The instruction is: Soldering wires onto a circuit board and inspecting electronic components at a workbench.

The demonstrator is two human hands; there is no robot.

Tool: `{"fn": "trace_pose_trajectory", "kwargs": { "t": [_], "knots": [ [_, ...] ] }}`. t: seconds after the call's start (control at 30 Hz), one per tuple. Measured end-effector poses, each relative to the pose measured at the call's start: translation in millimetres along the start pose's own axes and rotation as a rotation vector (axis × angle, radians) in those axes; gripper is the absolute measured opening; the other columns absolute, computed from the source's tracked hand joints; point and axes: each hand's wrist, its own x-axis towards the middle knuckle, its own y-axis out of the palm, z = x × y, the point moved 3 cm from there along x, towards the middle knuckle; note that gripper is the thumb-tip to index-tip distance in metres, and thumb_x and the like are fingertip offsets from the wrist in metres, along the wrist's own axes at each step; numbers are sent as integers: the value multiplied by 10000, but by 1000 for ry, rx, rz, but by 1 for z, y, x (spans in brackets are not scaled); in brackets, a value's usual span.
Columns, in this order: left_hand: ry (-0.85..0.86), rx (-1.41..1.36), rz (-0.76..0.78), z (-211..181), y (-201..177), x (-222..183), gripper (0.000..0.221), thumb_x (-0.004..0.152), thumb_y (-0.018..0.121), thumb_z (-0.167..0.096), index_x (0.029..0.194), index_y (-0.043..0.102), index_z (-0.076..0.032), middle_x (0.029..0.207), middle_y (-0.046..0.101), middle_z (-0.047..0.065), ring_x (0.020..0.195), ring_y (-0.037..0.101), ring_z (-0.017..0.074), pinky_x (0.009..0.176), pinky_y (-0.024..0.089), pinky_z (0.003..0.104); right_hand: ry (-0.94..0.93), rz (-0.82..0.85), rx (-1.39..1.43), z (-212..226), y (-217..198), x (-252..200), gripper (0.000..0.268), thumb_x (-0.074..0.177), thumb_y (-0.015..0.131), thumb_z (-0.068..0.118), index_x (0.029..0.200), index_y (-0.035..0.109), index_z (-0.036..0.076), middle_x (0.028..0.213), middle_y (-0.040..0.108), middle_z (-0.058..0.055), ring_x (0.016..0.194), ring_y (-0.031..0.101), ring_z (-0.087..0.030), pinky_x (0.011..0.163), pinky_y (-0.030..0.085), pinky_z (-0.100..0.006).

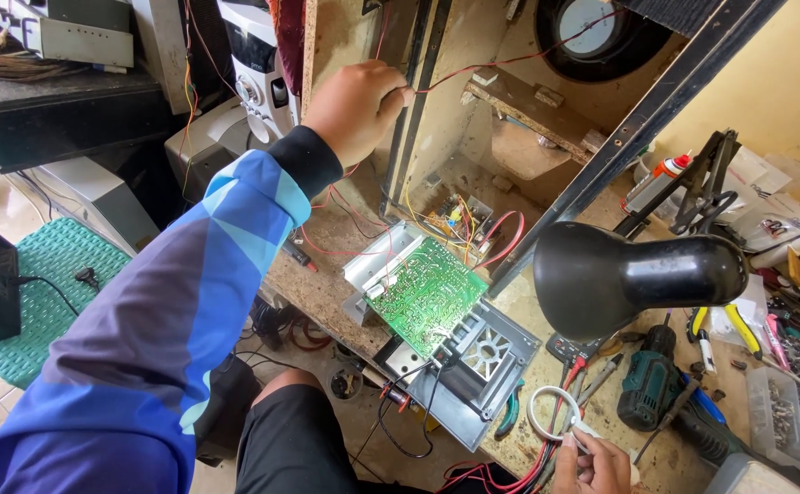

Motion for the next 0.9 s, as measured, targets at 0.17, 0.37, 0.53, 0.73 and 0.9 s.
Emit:
{"fn": "trace_pose_trajectory", "kwargs": {
  "t": [0.17, 0.37, 0.53, 0.73, 0.9],
  "knots": [
    [49, 198, 29, -7, 1, 2, 291, 1085, 503, -222, 945, 710, -72, 849, 701, 92, 639, 634, 317, 490, 490, 464, 10, 1, -13, 9, -5, 0, 217, 998, 743, 207, 1125, 798, 39, 1079, 669, -126, 638, 500, -159, 577, 467, -305],
    [98, 82, -34, -17, -6, 0, 240, 1063, 589, -188, 882, 699, -77, 804, 640, 67, 609, 587, 263, 492, 449, 410, 32, 16, -11, 13, -7, 0, 220, 995, 733, 211, 1126, 798, 46, 1070, 673, -119, 638, 509, -157, 588, 471, -305],
    [97, -124, -95, -13, -9, -4, 93, 990, 772, -147, 1017, 826, -76, 872, 674, 71, 734, 639, 226, 658, 518, 374, 47, 38, -36, 13, -8, 2, 212, 983, 733, 216, 1120, 804, 70, 1069, 685, -105, 650, 529, -153, 590, 482, -300],
    [3, -215, -112, -10, -11, -7, 30, 927, 835, -108, 956, 830, -102, 885, 706, 38, 723, 642, 180, 673, 534, 333, 0, -2, -34, 16, -10, 1, 201, 979, 746, 215, 1097, 805, 63, 1051, 699, -108, 632, 532, -139, 583, 484, -285],
    [-39, -270, -108, -27, -21, -7, 102, 892, 743, 42, 886, 786, -51, 918, 706, 69, 771, 686, 178, 728, 618, 304, 13, 3, 2, 20, -11, 2, 200, 977, 746, 206, 1105, 803, 64, 1048, 690, -107, 620, 525, -137, 583, 484, -279]
  ]
}}
